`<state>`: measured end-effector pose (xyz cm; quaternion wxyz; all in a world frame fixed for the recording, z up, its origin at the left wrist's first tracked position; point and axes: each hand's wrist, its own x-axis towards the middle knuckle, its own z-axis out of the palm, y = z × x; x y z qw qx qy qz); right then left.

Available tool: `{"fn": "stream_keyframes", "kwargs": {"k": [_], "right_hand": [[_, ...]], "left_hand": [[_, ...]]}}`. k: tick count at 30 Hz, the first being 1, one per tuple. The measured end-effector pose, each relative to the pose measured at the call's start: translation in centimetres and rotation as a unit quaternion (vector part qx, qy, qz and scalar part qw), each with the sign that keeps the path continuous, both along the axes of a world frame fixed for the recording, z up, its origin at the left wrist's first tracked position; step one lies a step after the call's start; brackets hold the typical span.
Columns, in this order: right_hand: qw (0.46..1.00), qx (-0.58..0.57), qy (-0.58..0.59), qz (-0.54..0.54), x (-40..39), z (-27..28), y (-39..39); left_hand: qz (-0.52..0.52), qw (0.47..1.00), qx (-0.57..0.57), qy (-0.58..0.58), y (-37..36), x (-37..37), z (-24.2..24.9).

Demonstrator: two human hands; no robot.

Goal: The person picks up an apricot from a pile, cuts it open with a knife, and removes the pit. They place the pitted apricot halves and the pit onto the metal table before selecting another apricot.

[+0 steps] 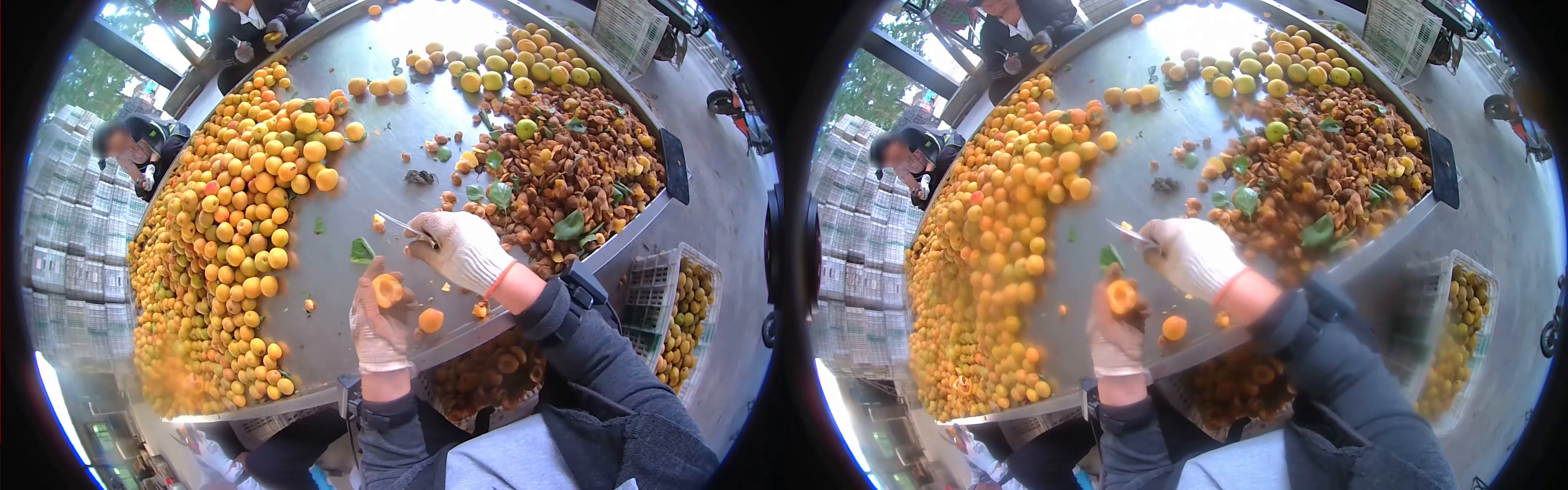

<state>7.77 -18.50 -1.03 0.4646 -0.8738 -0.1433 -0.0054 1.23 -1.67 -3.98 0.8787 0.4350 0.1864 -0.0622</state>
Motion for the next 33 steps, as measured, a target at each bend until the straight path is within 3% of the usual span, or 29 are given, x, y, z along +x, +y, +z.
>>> {"fn": "stream_keyframes", "kwargs": {"k": [1, 3, 6, 8, 9, 11, 12, 13, 14, 15, 17, 18, 21, 25, 26, 27, 29, 31, 33], "right_hand": [[1.000, 0.021, -0.002, 0.013, 0.0, 0.3, -0.2], [0.985, 0.081, -0.051, 0.140, -1.2, 0.3, 0.4], [0.986, -0.022, -0.046, 0.158, -2.4, 0.5, 1.3], [0.983, -0.075, -0.055, 0.159, -2.5, 0.7, 1.4], [0.983, -0.075, -0.054, 0.159, -2.4, 0.7, 1.4], [0.977, 0.155, 0.104, 0.103, -2.0, 0.6, 1.0], [0.967, 0.218, 0.109, 0.069, -1.6, 0.6, 0.7], [0.953, 0.280, 0.112, 0.035, -1.1, 1.1, 0.3], [0.946, 0.279, 0.164, 0.001, -1.0, 2.2, -0.5], [0.936, 0.278, 0.215, -0.033, -1.1, 3.7, -1.2], [0.926, 0.320, 0.197, -0.035, -1.1, 3.1, -1.6], [0.914, 0.360, 0.182, -0.035, -1.2, 2.8, -1.8], [0.932, 0.327, 0.150, -0.034, -1.5, 2.9, -2.1], [0.928, 0.341, 0.143, -0.033, -2.0, 3.6, -2.5], [0.929, 0.342, 0.140, -0.031, -2.1, 3.8, -2.7], [0.922, 0.359, 0.139, -0.037, -2.3, 3.9, -2.9], [0.914, 0.379, 0.139, -0.032, -2.5, 3.7, -3.0], [0.913, 0.382, 0.131, -0.050, -2.5, 3.0, -3.3], [0.900, 0.371, 0.216, -0.075, -2.7, 4.0, -3.6]], "left_hand": [[0.007, 1.000, -0.015, -0.010, 0.4, 0.1, -0.1], [0.018, 0.999, -0.033, -0.020, 0.4, 0.5, 0.0], [0.050, 0.998, -0.001, 0.039, -0.4, 0.7, 0.2], [0.021, 0.992, 0.125, -0.026, -0.6, 0.2, 0.1], [0.021, 0.992, 0.126, -0.025, -0.7, 0.0, 0.8], [0.019, 0.996, 0.083, -0.023, -0.9, -0.5, 2.6], [0.017, 0.996, 0.082, -0.020, -0.4, -0.7, 2.5], [-0.072, 0.960, 0.272, -0.008, 0.6, -0.8, 2.4], [-0.158, 0.879, 0.450, 0.004, 1.1, -1.1, 2.3], [-0.158, 0.879, 0.451, 0.002, 0.8, -1.4, 2.3], [-0.308, 0.670, 0.675, -0.023, -0.7, -1.9, 2.0], [-0.331, 0.605, 0.724, -0.004, -1.6, -1.8, 1.9], [-0.335, 0.575, 0.746, 0.006, -2.3, -1.3, 0.9], [-0.264, 0.570, 0.777, -0.018, -1.9, -1.2, 0.9], [-0.232, 0.733, 0.639, 0.019, -1.4, -1.5, 1.7], [-0.189, 0.860, 0.471, 0.055, -1.3, -1.9, 2.8], [-0.166, 0.841, 0.515, 0.008, -2.2, -3.2, 6.7], [-0.185, 0.873, 0.433, -0.127, -2.2, -5.7, 7.4], [-0.357, 0.818, 0.415, -0.174, -1.8, -7.7, 7.8]]}}
